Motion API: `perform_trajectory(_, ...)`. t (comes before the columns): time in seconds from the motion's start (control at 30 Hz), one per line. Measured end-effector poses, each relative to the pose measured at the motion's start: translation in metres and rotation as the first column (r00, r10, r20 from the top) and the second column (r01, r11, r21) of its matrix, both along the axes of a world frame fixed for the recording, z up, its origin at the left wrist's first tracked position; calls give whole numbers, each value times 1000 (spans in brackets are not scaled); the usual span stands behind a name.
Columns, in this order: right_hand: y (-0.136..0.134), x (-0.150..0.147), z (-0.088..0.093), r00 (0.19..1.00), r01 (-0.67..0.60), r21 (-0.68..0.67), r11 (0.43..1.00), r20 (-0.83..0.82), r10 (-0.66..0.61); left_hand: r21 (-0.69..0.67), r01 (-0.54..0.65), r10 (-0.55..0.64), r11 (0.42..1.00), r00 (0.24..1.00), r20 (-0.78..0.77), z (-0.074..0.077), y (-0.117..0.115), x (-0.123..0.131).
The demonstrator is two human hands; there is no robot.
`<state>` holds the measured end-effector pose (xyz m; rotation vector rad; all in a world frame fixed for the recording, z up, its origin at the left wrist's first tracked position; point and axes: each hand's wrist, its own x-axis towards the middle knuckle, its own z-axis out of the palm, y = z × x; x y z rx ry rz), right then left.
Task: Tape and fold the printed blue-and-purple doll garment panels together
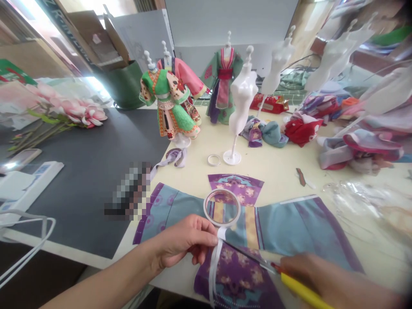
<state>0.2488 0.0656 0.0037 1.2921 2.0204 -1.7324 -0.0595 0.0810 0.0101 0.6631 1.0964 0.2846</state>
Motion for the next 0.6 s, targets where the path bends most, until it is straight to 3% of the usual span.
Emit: perform_trajectory(0.6, -3, -9, 3, 998, 25, -33, 999, 58, -23, 87, 93, -82, 992, 989, -124, 3, 1, 2)
